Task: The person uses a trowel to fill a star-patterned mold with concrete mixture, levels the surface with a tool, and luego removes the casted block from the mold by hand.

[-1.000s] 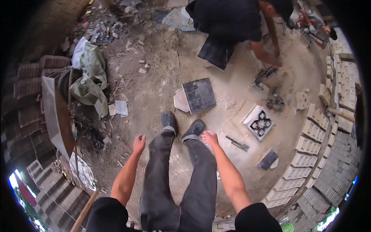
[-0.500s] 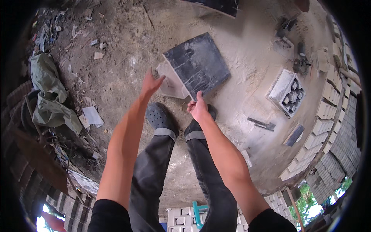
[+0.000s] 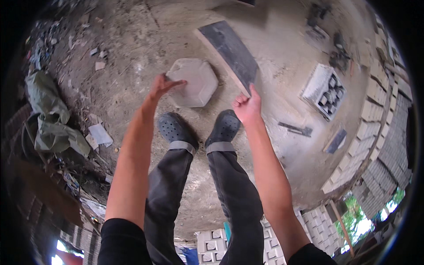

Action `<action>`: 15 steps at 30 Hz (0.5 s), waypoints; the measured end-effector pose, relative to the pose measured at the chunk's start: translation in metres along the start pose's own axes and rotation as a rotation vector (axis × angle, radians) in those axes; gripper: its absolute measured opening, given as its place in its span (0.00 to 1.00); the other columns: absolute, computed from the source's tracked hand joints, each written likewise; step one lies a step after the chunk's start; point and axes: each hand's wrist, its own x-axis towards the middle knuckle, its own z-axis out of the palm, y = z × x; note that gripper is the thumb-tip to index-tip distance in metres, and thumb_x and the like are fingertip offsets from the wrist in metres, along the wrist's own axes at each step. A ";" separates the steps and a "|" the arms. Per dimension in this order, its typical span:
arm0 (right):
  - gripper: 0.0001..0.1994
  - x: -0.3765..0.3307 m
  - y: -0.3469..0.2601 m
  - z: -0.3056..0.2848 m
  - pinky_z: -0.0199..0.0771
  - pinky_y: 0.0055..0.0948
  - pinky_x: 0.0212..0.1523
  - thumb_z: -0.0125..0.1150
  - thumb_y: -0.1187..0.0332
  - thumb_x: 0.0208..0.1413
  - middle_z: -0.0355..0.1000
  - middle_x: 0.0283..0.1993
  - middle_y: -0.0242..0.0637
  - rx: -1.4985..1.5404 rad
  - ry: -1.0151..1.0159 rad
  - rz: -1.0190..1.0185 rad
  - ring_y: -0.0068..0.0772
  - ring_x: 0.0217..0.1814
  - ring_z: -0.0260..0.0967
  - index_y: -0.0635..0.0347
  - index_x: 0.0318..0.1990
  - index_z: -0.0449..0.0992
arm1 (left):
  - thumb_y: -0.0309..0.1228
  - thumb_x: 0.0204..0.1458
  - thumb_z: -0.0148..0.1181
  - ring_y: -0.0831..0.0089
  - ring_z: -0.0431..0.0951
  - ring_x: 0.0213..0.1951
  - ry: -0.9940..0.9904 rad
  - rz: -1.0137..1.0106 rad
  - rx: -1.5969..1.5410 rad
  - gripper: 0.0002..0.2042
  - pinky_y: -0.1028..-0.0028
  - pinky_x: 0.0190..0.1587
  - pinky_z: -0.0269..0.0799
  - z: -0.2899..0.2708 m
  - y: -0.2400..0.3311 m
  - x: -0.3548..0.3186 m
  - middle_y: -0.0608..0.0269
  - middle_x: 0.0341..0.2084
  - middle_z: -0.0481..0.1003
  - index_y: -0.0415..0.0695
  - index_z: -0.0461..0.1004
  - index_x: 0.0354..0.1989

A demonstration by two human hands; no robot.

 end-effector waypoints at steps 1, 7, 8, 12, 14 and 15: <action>0.18 0.001 -0.001 0.002 0.55 0.30 0.25 0.57 0.48 0.62 0.55 0.17 0.28 0.016 0.039 -0.009 0.29 0.21 0.56 0.52 0.33 0.66 | 0.57 0.28 0.79 0.55 0.80 0.48 -0.045 -0.057 0.006 0.50 0.62 0.53 0.73 0.002 0.006 -0.007 0.42 0.47 0.78 0.30 0.70 0.56; 0.16 -0.013 0.012 0.030 0.63 0.34 0.29 0.54 0.51 0.64 0.64 0.22 0.31 -0.017 0.062 0.018 0.31 0.25 0.64 0.53 0.32 0.67 | 0.48 0.42 0.75 0.63 0.80 0.43 0.071 0.038 -0.118 0.41 0.70 0.48 0.73 0.007 0.044 -0.070 0.50 0.33 0.81 0.26 0.65 0.55; 0.16 -0.016 0.012 0.036 0.64 0.35 0.29 0.54 0.52 0.65 0.66 0.23 0.32 -0.001 0.089 -0.006 0.32 0.26 0.65 0.53 0.32 0.67 | 0.47 0.43 0.75 0.63 0.80 0.43 0.069 0.065 -0.212 0.40 0.70 0.47 0.73 0.011 0.047 -0.073 0.50 0.33 0.81 0.27 0.66 0.55; 0.20 -0.021 -0.033 0.015 0.68 0.40 0.40 0.55 0.48 0.62 0.71 0.33 0.38 0.002 -0.048 0.061 0.35 0.34 0.66 0.56 0.46 0.68 | 0.46 0.44 0.73 0.62 0.79 0.45 0.034 0.031 -0.306 0.37 0.67 0.47 0.73 0.047 0.108 -0.087 0.49 0.42 0.79 0.29 0.67 0.55; 0.27 -0.052 -0.028 0.044 0.71 0.44 0.45 0.52 0.45 0.63 0.71 0.48 0.41 -0.153 -0.109 0.054 0.38 0.43 0.69 0.55 0.59 0.63 | 0.46 0.45 0.72 0.59 0.78 0.46 0.142 -0.062 -0.092 0.37 0.65 0.48 0.73 0.030 0.082 -0.084 0.48 0.47 0.77 0.30 0.67 0.56; 0.31 -0.073 -0.026 0.053 0.73 0.46 0.47 0.51 0.44 0.63 0.71 0.56 0.42 -0.229 -0.132 0.043 0.40 0.48 0.70 0.55 0.65 0.61 | 0.47 0.41 0.74 0.58 0.77 0.49 0.293 -0.105 0.006 0.40 0.64 0.51 0.71 0.028 0.075 -0.091 0.47 0.49 0.76 0.31 0.66 0.58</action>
